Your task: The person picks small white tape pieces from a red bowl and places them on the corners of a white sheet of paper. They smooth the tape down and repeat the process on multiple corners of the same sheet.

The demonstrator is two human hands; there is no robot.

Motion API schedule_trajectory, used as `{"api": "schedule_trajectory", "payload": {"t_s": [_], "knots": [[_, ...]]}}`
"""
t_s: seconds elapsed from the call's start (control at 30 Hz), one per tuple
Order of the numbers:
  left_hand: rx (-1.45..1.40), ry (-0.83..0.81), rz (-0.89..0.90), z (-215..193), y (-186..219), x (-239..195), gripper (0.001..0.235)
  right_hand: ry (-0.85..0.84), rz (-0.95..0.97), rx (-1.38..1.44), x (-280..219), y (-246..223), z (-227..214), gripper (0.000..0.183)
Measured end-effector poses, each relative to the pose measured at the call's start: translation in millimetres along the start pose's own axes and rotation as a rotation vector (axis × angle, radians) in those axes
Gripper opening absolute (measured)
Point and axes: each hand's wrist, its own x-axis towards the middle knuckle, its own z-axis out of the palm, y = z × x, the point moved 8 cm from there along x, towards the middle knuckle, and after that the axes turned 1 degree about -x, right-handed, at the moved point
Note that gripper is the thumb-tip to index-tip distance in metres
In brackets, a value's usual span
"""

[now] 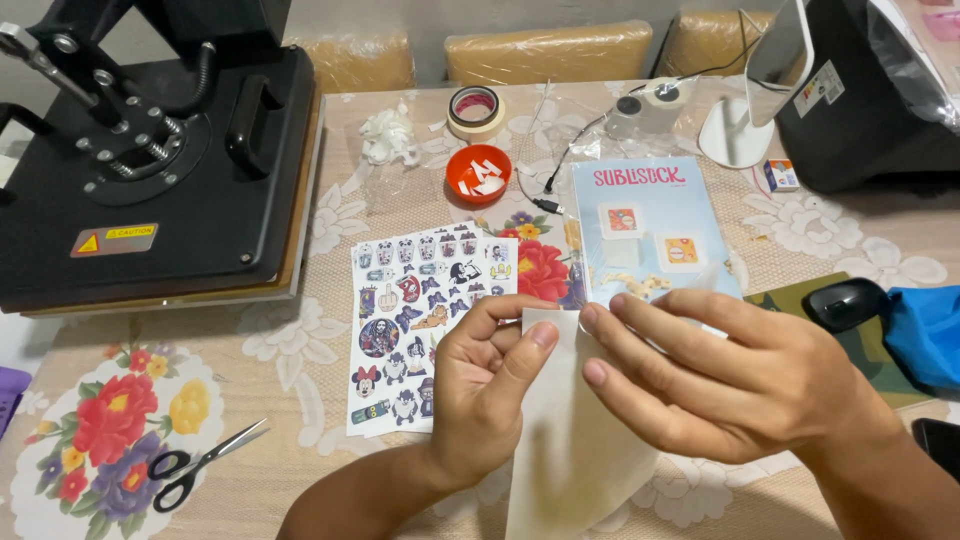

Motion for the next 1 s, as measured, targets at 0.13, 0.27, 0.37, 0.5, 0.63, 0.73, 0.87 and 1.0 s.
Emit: {"api": "schedule_trajectory", "payload": {"t_s": [0.13, 0.27, 0.37, 0.5, 0.63, 0.73, 0.87, 1.0], "knots": [[0.013, 0.016, -0.005, -0.6, -0.4, 1.8, 0.017, 0.018, -0.03, -0.015, -2.3, -7.3, -0.2, 0.017], [0.1, 0.019, 0.04, 0.5, 5.3, 3.2, 0.018, 0.035, 0.018, 0.03, -6.2, -7.0, 1.2, 0.017], [0.134, 0.033, 0.034, -0.1, 3.6, 3.6, 0.019, 0.049, 0.058, 0.115, -8.4, -5.3, 0.5, 0.014], [0.185, 0.067, 0.046, 0.4, 7.0, 6.9, 0.037, 0.089, 0.123, 0.195, -17.4, -7.2, -1.5, 0.013], [0.208, 0.065, 0.079, -1.0, 10.2, 9.2, 0.041, 0.173, 0.294, 0.173, -62.4, -29.1, 7.4, 0.012], [0.211, 0.059, 0.14, -3.9, 17.1, 11.4, 0.044, 0.409, 0.824, 0.164, -128.5, -34.1, 22.2, 0.054], [0.173, 0.071, 0.118, -6.9, 20.2, 15.7, 0.044, 0.448, 1.471, 0.945, -200.1, -45.5, 93.5, 0.105], [0.049, 0.108, 0.124, -13.2, 21.7, 25.9, 0.043, 0.327, 1.682, 1.44, -243.6, -90.7, 155.1, 0.084]]}}
